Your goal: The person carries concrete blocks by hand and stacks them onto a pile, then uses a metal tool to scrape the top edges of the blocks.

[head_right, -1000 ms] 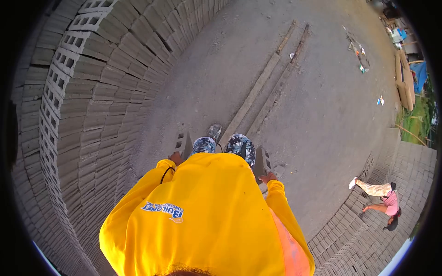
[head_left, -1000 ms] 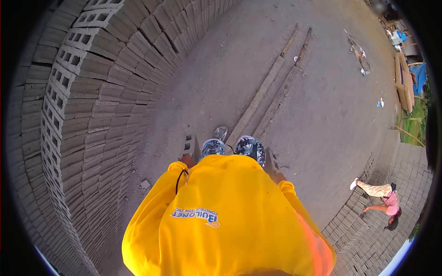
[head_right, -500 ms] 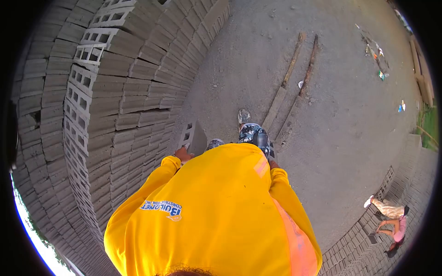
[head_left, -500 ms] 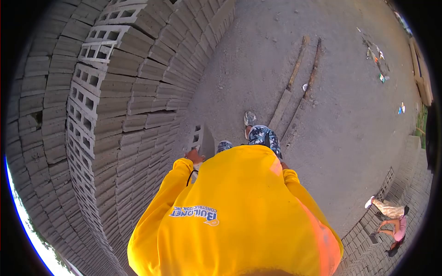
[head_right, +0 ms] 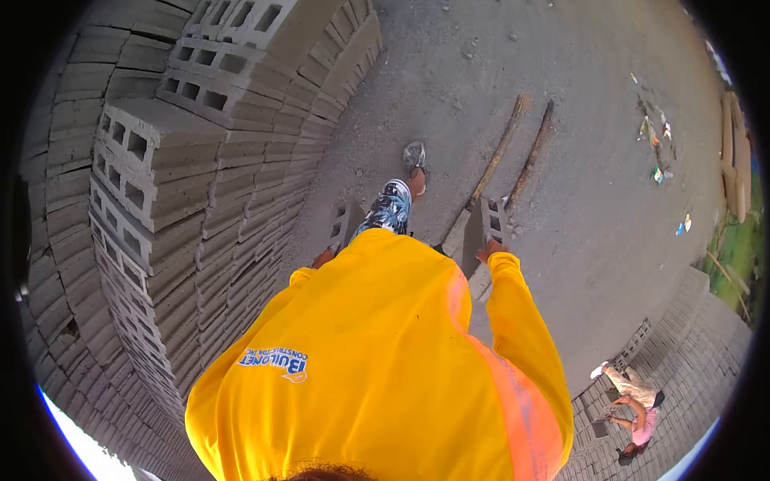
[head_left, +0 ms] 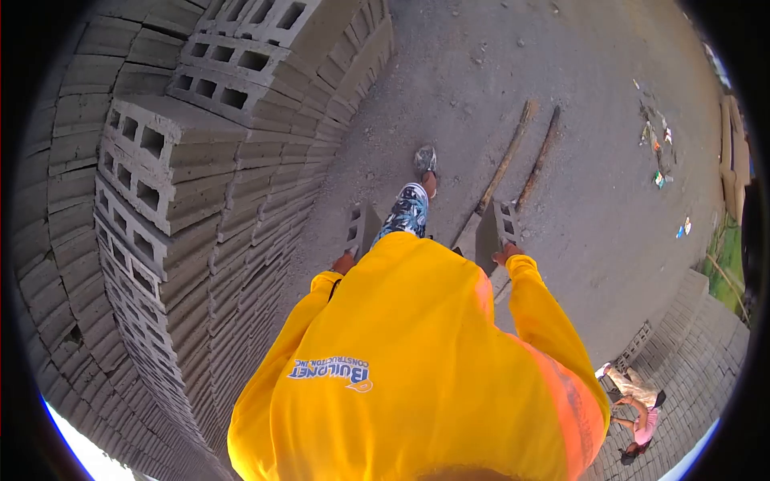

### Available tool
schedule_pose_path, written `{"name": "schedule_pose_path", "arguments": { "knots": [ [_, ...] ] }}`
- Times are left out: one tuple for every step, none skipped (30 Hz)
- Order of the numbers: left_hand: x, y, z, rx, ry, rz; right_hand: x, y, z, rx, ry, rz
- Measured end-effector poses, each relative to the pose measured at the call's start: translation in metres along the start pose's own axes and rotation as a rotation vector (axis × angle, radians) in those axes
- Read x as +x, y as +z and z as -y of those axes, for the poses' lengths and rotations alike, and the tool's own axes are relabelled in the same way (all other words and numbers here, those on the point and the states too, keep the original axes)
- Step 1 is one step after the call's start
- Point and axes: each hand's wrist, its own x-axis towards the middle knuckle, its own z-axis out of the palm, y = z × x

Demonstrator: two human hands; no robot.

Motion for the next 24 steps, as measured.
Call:
{"name": "schedule_pose_path", "arguments": {
  "knots": [
    [0.034, -0.027, -0.033, 0.004, -0.005, -0.029, 0.022, -0.057, 0.016, -0.042, -0.025, -0.067],
    [0.039, -0.034, -0.056, 0.002, -0.038, -0.022, 0.026, -0.09, 0.026, -0.102, -0.043, -0.093],
    [0.028, -0.035, -0.07, 0.014, -0.083, 0.002, 0.021, -0.105, 0.026, -0.154, -0.06, -0.093],
    [0.031, -0.053, -0.086, 0.044, -0.117, 0.007, 0.032, -0.144, 0.035, -0.17, -0.063, -0.082],
    [0.021, -0.08, -0.11, -0.009, -0.117, 0.025, 0.034, -0.184, 0.049, -0.183, -0.063, -0.049],
    [0.001, -0.098, -0.131, -0.028, -0.121, 0.013, 0.039, -0.214, 0.06, -0.189, -0.064, -0.022],
    [-0.003, -0.124, -0.156, -0.048, -0.111, -0.025, 0.057, -0.241, 0.069, -0.213, -0.106, -0.063],
    [-0.002, -0.143, -0.176, -0.072, -0.102, -0.055, 0.07, -0.264, 0.076, -0.243, -0.144, -0.099],
    [0.003, -0.156, -0.19, -0.053, -0.109, -0.052, 0.084, -0.286, 0.08, -0.28, -0.179, -0.128],
    [0.011, -0.165, -0.199, -0.037, -0.12, -0.047, 0.102, -0.307, 0.086, -0.325, -0.198, -0.122],
    [0.019, -0.174, -0.211, -0.025, -0.136, -0.039, 0.109, -0.334, 0.105, -0.374, -0.22, -0.111],
    [0.026, -0.185, -0.226, -0.014, -0.125, -0.068, 0.122, -0.36, 0.123, -0.425, -0.247, -0.095],
    [0.032, -0.194, -0.24, -0.001, -0.118, -0.09, 0.142, -0.379, 0.133, -0.466, -0.277, -0.104],
    [0.035, -0.203, -0.254, 0.015, -0.113, -0.107, 0.163, -0.396, 0.142, -0.504, -0.306, -0.107],
    [0.044, -0.213, -0.27, 0.008, -0.107, -0.12, 0.19, -0.42, 0.158, -0.536, -0.342, -0.126],
    [0.05, -0.224, -0.286, 0.009, -0.101, -0.13, 0.214, -0.443, 0.173, -0.576, -0.36, -0.129],
    [0.051, -0.232, -0.297, 0.021, -0.094, -0.127, 0.237, -0.455, 0.18, -0.605, -0.372, -0.12],
    [0.055, -0.241, -0.306, 0.028, -0.101, -0.115, 0.257, -0.472, 0.2, -0.628, -0.386, -0.123],
    [0.06, -0.247, -0.314, 0.038, -0.1, -0.109, 0.281, -0.49, 0.224, -0.655, -0.388, -0.102],
    [0.069, -0.255, -0.322, 0.043, -0.095, -0.092, 0.289, -0.51, 0.247, -0.687, -0.381, -0.074],
    [0.071, -0.272, -0.337, -0.026, -0.076, -0.087, 0.296, -0.524, 0.261, -0.731, -0.369, -0.03],
    [0.071, -0.28, -0.348, -0.051, -0.072, -0.043, 0.312, -0.535, 0.276, -0.633, -0.396, -0.03],
    [0.078, -0.29, -0.355, -0.068, -0.061, -0.022, 0.331, -0.538, 0.287, -0.666, -0.388, -0.052],
    [0.088, -0.297, -0.358, -0.079, -0.051, -0.012, 0.346, -0.542, 0.304, -0.692, -0.387, -0.083]
  ]
}}
